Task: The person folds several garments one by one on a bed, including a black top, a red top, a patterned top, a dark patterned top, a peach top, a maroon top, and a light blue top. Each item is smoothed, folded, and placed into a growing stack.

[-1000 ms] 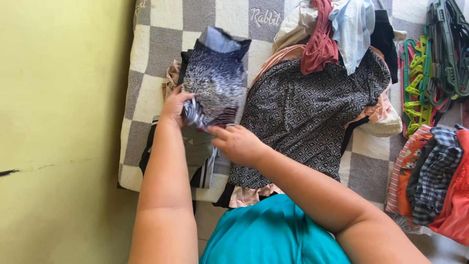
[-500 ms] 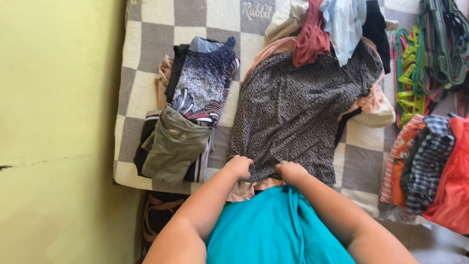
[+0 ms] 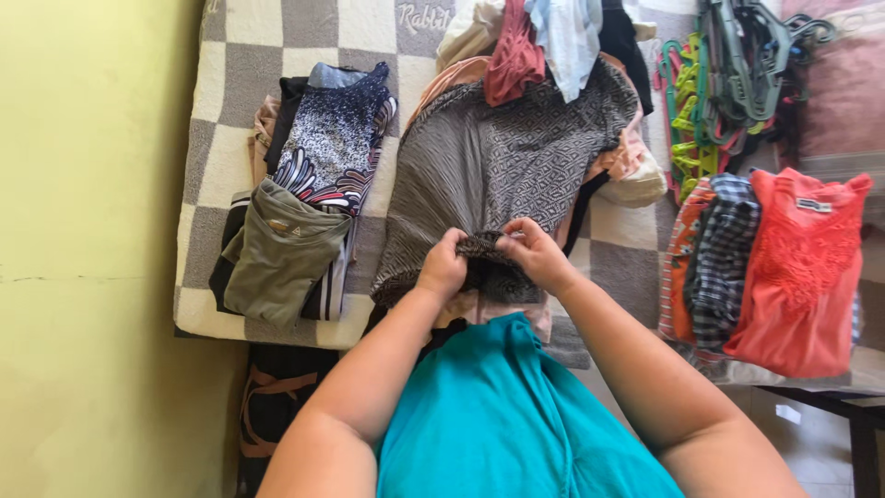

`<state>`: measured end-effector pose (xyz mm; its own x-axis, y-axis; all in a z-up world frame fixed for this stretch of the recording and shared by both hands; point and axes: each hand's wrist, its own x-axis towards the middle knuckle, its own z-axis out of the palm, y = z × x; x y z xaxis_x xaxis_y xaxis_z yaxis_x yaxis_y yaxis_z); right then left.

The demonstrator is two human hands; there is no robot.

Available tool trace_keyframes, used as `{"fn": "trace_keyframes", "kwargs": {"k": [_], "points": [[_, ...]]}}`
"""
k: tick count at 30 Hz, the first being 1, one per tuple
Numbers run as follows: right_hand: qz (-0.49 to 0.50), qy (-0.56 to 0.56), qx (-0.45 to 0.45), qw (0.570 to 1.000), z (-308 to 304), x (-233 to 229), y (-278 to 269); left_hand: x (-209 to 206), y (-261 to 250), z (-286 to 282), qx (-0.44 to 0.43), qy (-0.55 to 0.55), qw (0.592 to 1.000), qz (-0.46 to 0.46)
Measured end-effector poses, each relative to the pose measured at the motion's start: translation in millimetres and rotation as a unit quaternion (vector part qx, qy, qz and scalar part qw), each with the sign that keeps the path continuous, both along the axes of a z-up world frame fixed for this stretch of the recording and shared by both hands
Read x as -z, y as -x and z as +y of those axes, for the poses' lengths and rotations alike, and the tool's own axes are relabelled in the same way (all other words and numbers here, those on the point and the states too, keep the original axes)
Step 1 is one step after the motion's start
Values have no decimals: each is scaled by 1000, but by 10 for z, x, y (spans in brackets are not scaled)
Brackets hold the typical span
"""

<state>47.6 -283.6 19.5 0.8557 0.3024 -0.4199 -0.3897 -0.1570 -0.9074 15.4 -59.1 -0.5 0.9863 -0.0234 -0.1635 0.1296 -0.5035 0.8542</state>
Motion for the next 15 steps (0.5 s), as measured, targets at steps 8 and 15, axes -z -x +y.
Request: {"fn": "trace_keyframes", "kwargs": {"k": [8,15], "points": [[-342,248,-148,894,-448,-284,-149,-1233,-181,-194,267,84,940,196],[-49,-125,-100,986,-654,-658,-11,-962,-165,-411,142,-85,986,30]]}}
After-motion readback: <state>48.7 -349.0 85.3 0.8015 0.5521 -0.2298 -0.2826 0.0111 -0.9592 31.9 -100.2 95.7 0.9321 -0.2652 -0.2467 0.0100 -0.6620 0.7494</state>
